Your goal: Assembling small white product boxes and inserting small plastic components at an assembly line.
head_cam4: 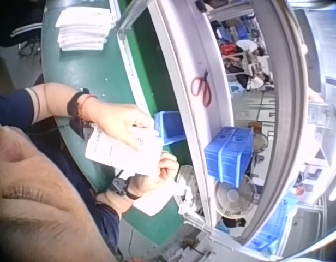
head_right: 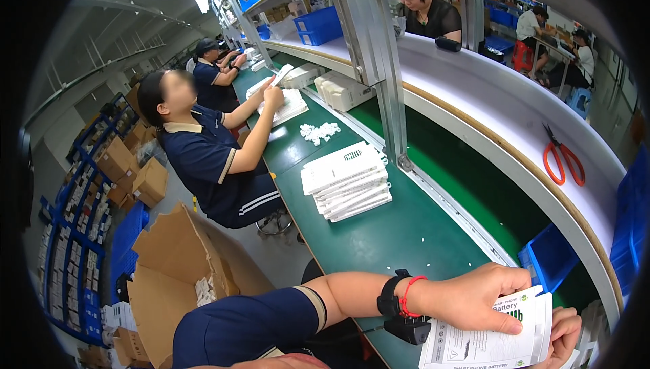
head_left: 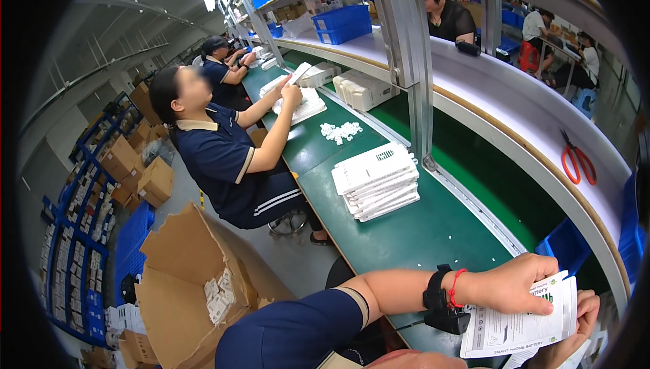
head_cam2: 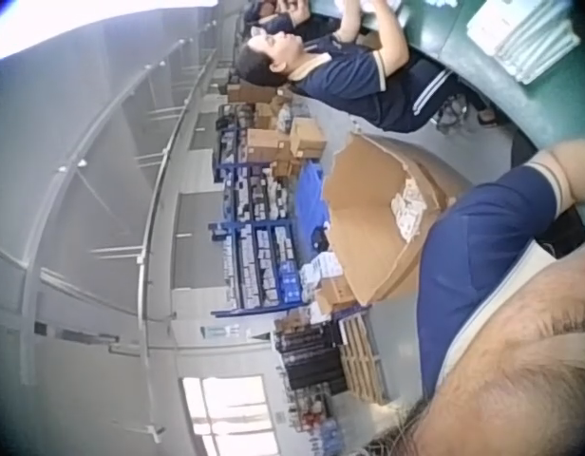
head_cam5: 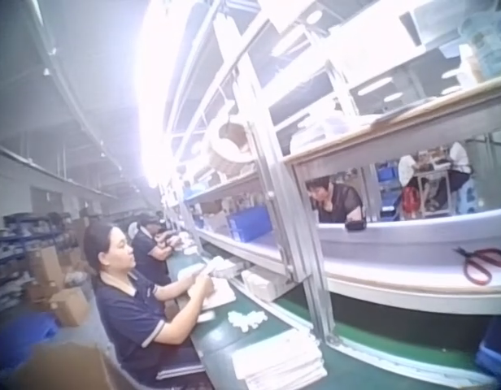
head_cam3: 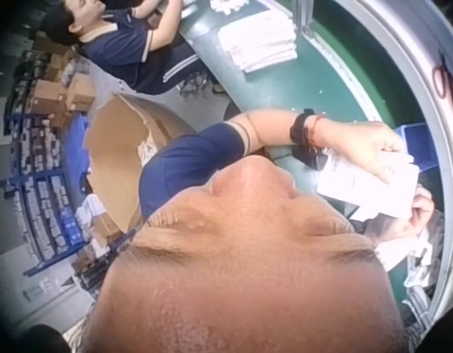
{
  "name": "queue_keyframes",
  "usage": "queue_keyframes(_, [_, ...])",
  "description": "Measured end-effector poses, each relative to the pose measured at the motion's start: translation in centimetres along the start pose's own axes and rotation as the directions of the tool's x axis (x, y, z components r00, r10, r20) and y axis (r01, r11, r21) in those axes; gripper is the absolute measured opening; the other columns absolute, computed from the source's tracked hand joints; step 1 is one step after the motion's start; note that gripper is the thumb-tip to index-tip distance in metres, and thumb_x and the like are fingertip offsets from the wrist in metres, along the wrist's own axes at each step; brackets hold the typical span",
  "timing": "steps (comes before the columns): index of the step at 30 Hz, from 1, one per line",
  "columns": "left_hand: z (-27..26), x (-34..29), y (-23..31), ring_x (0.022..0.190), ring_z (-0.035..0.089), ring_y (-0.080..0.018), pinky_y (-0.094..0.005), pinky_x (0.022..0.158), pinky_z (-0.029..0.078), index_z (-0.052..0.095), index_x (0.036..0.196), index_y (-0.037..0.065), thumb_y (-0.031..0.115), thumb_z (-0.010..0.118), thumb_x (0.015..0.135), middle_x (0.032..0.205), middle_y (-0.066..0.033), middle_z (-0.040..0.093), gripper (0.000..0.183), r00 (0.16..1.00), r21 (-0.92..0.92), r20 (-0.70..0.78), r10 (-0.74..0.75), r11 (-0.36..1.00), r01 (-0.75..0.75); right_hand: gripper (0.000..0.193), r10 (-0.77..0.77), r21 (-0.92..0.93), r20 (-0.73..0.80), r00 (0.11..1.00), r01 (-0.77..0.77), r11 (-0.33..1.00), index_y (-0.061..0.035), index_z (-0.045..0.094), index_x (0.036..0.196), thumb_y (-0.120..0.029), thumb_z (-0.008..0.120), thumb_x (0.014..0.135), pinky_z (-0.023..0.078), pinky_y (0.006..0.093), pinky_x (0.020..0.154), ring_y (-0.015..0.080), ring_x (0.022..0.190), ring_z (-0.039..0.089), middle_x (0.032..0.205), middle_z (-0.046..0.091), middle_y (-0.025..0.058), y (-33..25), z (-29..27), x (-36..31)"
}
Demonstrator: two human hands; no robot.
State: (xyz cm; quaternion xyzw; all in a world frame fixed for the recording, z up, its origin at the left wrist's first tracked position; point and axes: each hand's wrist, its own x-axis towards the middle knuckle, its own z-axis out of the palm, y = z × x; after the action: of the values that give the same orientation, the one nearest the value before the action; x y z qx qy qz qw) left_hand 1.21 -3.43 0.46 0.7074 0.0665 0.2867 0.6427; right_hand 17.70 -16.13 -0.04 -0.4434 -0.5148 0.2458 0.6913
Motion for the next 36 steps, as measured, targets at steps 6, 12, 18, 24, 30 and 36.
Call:
queue_keyframes(6, [-0.3, 0.0, 0.3, 0.077, 0.053, -0.0075, -0.0262, 0.067, 0.046, 0.049, 0.091, 0.0, 0.01, 0.064, 0.085, 0.084, -0.0051, 0.058, 0.019, 0.972, -0.058, -0.191, 0.138, 0.987, -0.151, 0.028, 0.183, 0.097, -0.113, 0.977, -0.173, 0.98, -0.0006, 0.05, 0.114, -0.022, 0.051, 0.096, 0.05, 0.0356, 0.081, 0.0236, 0.095, 0.058, 0.107, 0.058, 0.0152, 0.9, 0.3, -0.4])
queue_keyframes(12, [-1.0, -0.1, 0.7, 0.08, 0.05, -0.0051, -0.0245, 0.07, 0.045, 0.045, 0.097, 0.002, 0.016, 0.058, 0.093, 0.088, -0.004, 0.056, 0.019, 0.848, -0.075, -0.45, 0.279, 0.935, -0.347, 0.02, 0.234, -0.341, 0.135, 0.963, -0.177, 0.923, 0.0048, 0.055, 0.112, -0.004, 0.05, 0.094, 0.043, 0.0194, 0.069, 0.0098, 0.082, 0.056, 0.096, 0.062, 0.0082, 1.6, 1.7, -0.8])
queue_keyframes(18, [-2.0, -0.2, 1.1, 0.109, 0.051, -0.0162, -0.031, 0.096, 0.038, 0.033, 0.136, 0.0, 0.036, 0.072, 0.08, 0.118, -0.0112, 0.054, 0.078, 0.991, -0.839, 0.104, 0.089, 0.543, 0.039, 0.019, 0.443, -0.182, 0.239, 0.864, -0.408, 0.895, 0.0044, 0.058, 0.109, -0.004, 0.051, 0.094, 0.039, 0.0177, 0.069, 0.0071, 0.08, 0.053, 0.098, 0.062, 0.0071, 1.3, 0.6, -1.0])
queue_keyframes(24, [-1.9, 0.3, 0.4, 0.099, 0.06, -0.0184, -0.0302, 0.088, 0.048, 0.044, 0.126, 0.002, 0.046, 0.088, 0.055, 0.11, -0.0122, 0.06, 0.094, 0.928, -0.807, 0.275, 0.251, 0.585, 0.081, 0.028, 0.363, -0.111, 0.231, 0.902, -0.347, 0.931, 0.0071, 0.054, 0.118, -0.002, 0.051, 0.092, 0.042, 0.0249, 0.083, 0.0134, 0.097, 0.055, 0.108, 0.06, 0.0101, 0.9, 2.8, -1.3])
queue_keyframes(30, [-1.2, -0.3, 1.0, 0.094, 0.061, -0.017, -0.0294, 0.086, 0.048, 0.046, 0.122, 0.001, 0.054, 0.088, 0.051, 0.106, -0.01, 0.06, 0.099, 0.955, -0.742, 0.215, 0.203, 0.67, 0.025, 0.027, 0.269, -0.435, 0.341, 0.901, -0.102, 0.895, 0.0059, 0.059, 0.112, -0.004, 0.055, 0.087, 0.041, 0.0323, 0.09, 0.0217, 0.105, 0.055, 0.108, 0.062, 0.0139, -1.2, 3.3, 0.5])
queue_keyframes(36, [-1.8, -0.1, 0.6, 0.101, 0.058, -0.0179, -0.0332, 0.09, 0.046, 0.044, 0.126, 0.0, 0.045, 0.09, 0.052, 0.107, -0.0086, 0.06, 0.098, 0.964, -0.755, 0.236, 0.127, 0.648, 0.099, 0.025, 0.244, -0.63, 0.53, 0.812, 0.183, 0.755, 0.0014, 0.065, 0.102, -0.009, 0.062, 0.079, 0.041, 0.0367, 0.092, 0.0303, 0.104, 0.057, 0.103, 0.063, 0.0185, -1.9, 2.7, 1.4])
